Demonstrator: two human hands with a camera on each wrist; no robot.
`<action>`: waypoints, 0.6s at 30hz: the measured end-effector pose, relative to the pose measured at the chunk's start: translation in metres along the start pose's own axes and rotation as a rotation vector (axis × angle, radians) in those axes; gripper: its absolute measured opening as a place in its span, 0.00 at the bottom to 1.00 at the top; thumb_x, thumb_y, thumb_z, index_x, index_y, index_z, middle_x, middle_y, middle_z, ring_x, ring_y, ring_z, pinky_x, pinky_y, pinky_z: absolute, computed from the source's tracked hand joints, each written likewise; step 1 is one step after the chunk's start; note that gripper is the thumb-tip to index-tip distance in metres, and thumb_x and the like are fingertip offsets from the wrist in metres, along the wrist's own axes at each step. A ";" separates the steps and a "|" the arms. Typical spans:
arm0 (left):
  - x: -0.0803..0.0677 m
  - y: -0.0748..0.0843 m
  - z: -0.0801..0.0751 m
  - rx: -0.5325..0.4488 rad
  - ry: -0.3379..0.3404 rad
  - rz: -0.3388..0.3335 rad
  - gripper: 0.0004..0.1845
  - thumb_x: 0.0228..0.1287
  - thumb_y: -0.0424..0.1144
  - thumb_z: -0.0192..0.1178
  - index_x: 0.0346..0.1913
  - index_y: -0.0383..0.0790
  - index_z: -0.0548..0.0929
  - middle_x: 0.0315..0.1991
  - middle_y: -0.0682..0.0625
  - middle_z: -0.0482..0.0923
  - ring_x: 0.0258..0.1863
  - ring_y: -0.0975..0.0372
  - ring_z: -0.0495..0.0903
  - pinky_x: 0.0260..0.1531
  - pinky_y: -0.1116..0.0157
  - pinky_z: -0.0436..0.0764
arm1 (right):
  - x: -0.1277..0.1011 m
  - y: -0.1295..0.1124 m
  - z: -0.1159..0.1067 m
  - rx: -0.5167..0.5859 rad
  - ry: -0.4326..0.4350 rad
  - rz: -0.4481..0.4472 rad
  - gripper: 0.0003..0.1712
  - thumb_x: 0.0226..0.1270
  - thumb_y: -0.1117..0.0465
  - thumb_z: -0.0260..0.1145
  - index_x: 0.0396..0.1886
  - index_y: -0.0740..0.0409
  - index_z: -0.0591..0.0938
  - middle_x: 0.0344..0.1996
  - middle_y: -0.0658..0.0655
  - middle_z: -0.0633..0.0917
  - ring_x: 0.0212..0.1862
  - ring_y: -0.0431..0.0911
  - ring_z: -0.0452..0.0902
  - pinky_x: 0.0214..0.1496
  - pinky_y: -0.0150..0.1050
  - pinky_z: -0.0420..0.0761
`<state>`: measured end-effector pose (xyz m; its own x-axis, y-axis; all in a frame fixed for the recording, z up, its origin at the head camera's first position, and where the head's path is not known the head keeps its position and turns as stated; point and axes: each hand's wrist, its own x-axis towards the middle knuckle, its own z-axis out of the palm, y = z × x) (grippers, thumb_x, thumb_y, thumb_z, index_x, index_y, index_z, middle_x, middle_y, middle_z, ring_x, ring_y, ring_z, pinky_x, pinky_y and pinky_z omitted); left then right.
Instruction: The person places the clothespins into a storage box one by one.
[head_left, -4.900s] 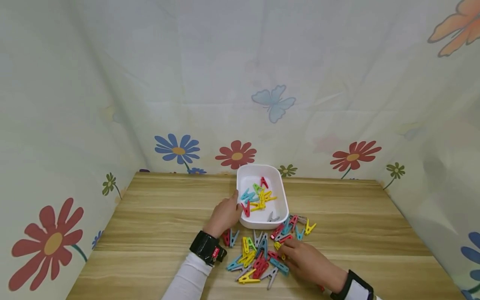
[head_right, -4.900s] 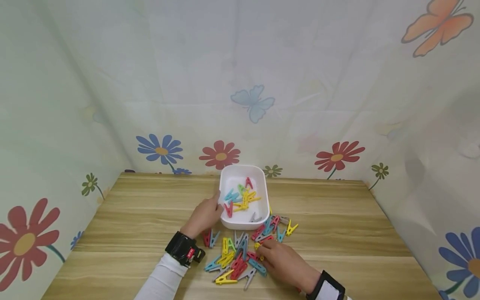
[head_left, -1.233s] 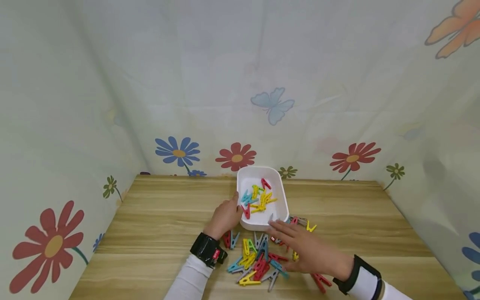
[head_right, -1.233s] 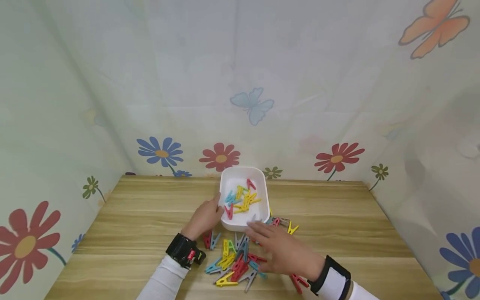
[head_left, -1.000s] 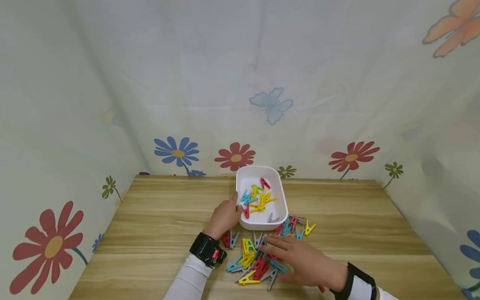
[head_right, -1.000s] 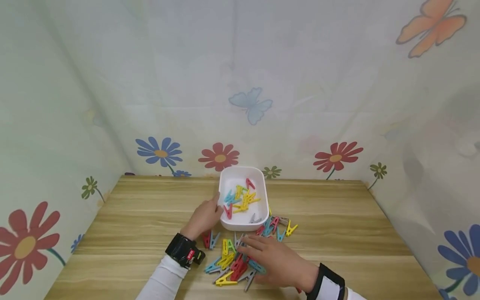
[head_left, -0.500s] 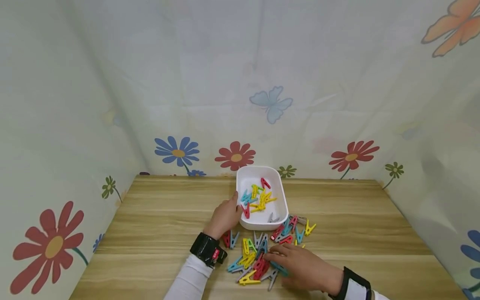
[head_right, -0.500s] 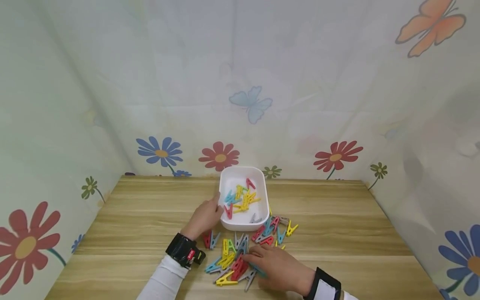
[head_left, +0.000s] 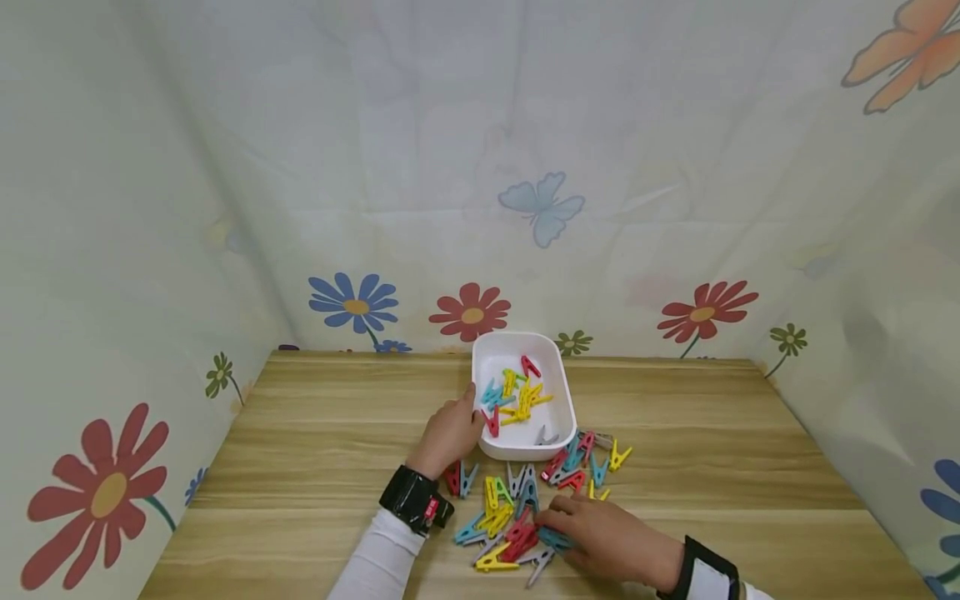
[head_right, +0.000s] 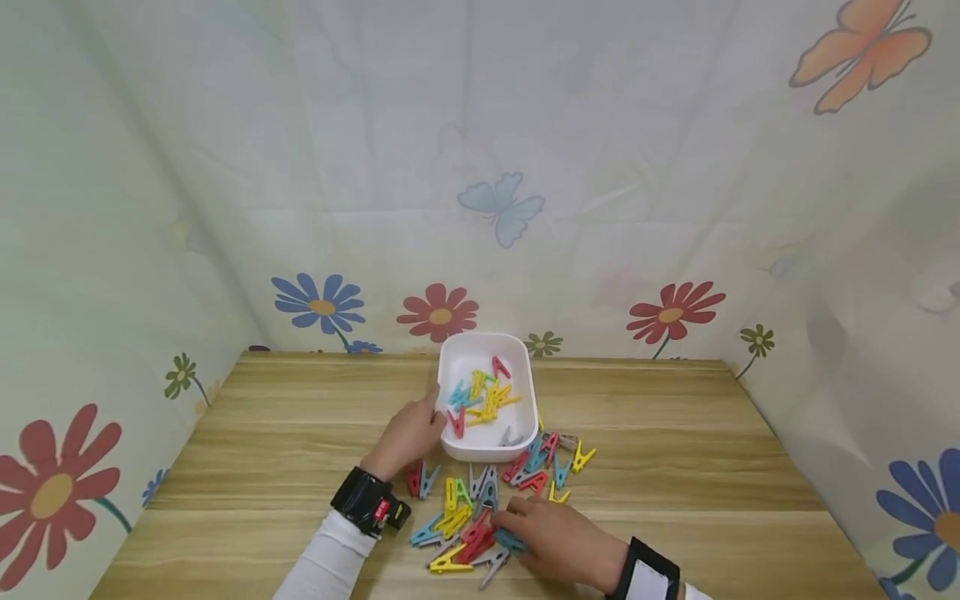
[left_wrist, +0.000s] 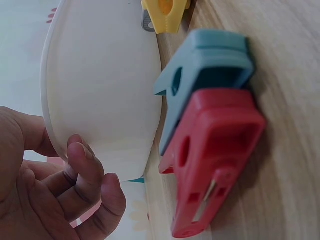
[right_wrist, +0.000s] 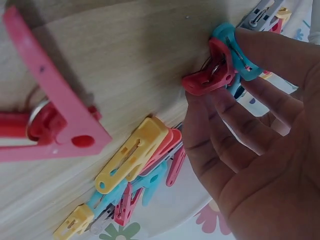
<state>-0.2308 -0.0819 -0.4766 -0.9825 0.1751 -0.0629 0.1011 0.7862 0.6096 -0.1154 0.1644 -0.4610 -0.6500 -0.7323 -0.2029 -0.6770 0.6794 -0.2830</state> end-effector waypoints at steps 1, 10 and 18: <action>0.001 0.000 0.000 0.003 0.002 0.001 0.33 0.74 0.44 0.50 0.75 0.34 0.58 0.24 0.46 0.73 0.17 0.58 0.72 0.17 0.65 0.70 | 0.000 0.000 0.000 0.003 0.007 -0.004 0.24 0.62 0.56 0.70 0.59 0.41 0.79 0.45 0.42 0.80 0.45 0.34 0.76 0.45 0.36 0.80; 0.001 0.000 0.000 -0.002 -0.001 0.002 0.33 0.74 0.44 0.50 0.76 0.34 0.57 0.24 0.46 0.73 0.17 0.58 0.72 0.17 0.65 0.70 | 0.001 0.002 -0.001 0.029 0.028 -0.007 0.13 0.64 0.61 0.67 0.48 0.45 0.83 0.37 0.41 0.81 0.35 0.29 0.72 0.38 0.31 0.78; 0.001 -0.001 0.000 -0.011 -0.005 0.005 0.33 0.74 0.44 0.49 0.76 0.34 0.57 0.23 0.47 0.73 0.16 0.59 0.73 0.17 0.66 0.70 | 0.000 0.001 -0.005 0.019 0.046 0.009 0.05 0.64 0.61 0.67 0.37 0.47 0.82 0.29 0.40 0.76 0.27 0.30 0.65 0.30 0.29 0.70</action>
<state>-0.2314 -0.0821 -0.4773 -0.9812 0.1822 -0.0641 0.1042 0.7787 0.6187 -0.1179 0.1652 -0.4563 -0.6712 -0.7232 -0.1624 -0.6648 0.6843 -0.2997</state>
